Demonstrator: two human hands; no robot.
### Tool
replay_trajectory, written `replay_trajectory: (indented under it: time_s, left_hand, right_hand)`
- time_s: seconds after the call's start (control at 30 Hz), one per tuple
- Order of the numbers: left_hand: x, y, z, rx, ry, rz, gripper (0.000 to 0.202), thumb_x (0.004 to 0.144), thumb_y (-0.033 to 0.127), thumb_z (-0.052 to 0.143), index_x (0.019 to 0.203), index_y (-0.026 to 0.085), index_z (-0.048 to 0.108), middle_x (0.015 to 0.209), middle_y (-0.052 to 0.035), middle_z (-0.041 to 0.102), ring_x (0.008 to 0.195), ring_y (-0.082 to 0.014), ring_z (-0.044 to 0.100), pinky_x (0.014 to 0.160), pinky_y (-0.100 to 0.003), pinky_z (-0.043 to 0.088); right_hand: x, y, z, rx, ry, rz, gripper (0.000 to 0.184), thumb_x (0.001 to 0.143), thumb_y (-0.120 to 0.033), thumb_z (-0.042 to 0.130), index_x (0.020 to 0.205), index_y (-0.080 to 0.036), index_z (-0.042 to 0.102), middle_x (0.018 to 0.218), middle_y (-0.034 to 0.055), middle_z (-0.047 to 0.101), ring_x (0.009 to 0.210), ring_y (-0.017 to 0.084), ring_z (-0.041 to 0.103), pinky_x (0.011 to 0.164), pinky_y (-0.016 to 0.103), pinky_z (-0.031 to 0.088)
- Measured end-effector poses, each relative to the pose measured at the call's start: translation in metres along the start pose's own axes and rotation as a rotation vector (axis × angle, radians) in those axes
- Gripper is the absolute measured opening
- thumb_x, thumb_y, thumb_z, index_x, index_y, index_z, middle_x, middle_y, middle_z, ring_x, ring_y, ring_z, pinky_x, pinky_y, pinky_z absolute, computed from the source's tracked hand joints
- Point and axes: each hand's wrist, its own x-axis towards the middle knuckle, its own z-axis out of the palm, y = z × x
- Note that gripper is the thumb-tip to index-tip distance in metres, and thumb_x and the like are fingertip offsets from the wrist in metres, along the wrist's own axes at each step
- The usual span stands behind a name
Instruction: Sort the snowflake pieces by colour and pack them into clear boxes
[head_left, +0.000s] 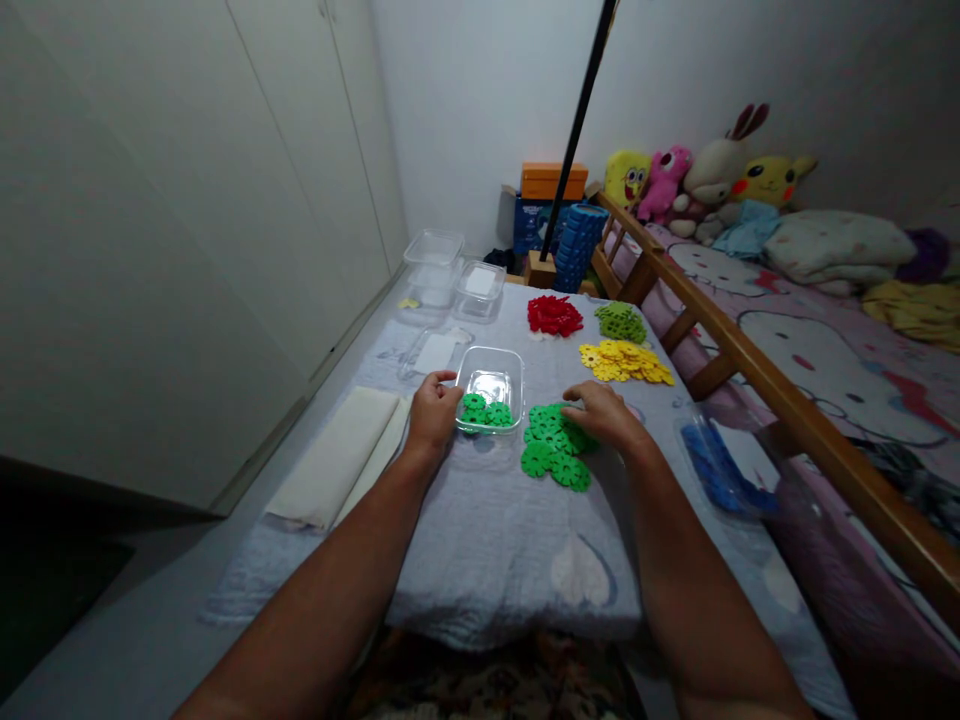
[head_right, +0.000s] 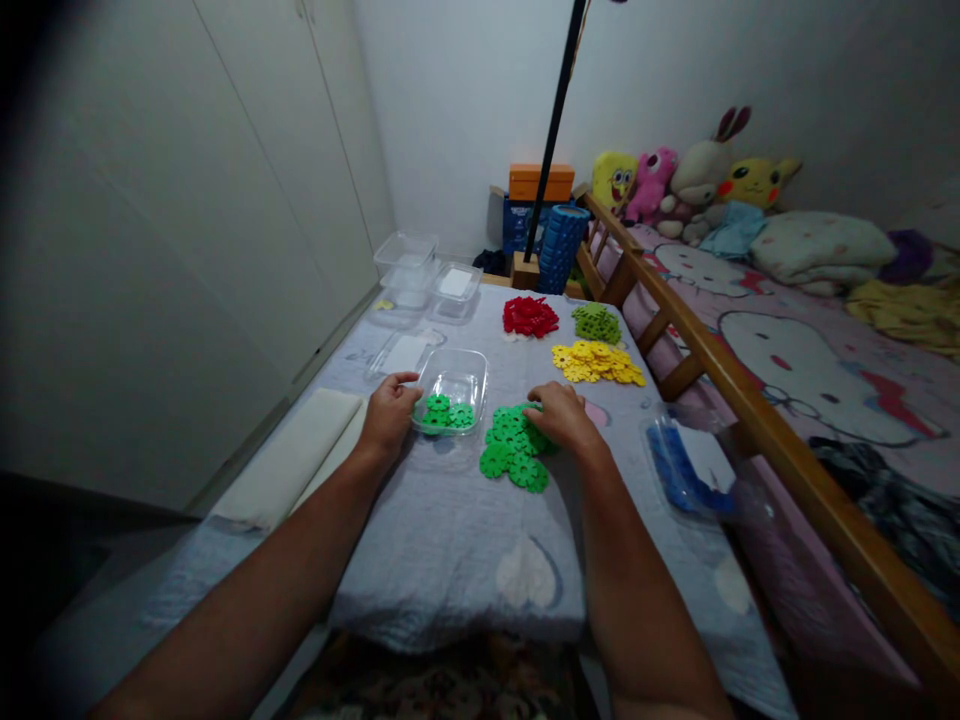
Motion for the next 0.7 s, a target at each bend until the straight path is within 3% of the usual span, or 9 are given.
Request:
replay_trajectory:
  time_s: [0.33,0.7]
  left_hand:
    - [0.000,-0.001,-0.001,-0.006,-0.007,-0.003,0.039,0.066,0.034,0.065,0.102,0.017,0.063,0.057,0.0091,0.042,0.051,-0.0105,0.040,0.052,-0.023,0.031]
    - [-0.001,0.002,0.000,-0.011,-0.005,-0.003,0.038,0.066,0.033,0.064,0.100,0.017,0.063,0.057,0.0090,0.041,0.051,-0.0108,0.039,0.051,-0.023,0.030]
  right_hand:
    - [0.002,0.025,0.011,0.086,0.014,-0.079,0.027,0.084,-0.031,0.069,0.104,-0.017,0.078,0.109,0.0117,0.073,0.103,0.024,0.065,0.090,0.030,0.047]
    - [0.003,0.031,0.014,0.373,-0.021,-0.026,0.015,0.070,-0.022,0.071,0.084,-0.020,0.072,0.077,0.0016,0.066,0.069,0.016,0.059,0.064,0.027,0.042]
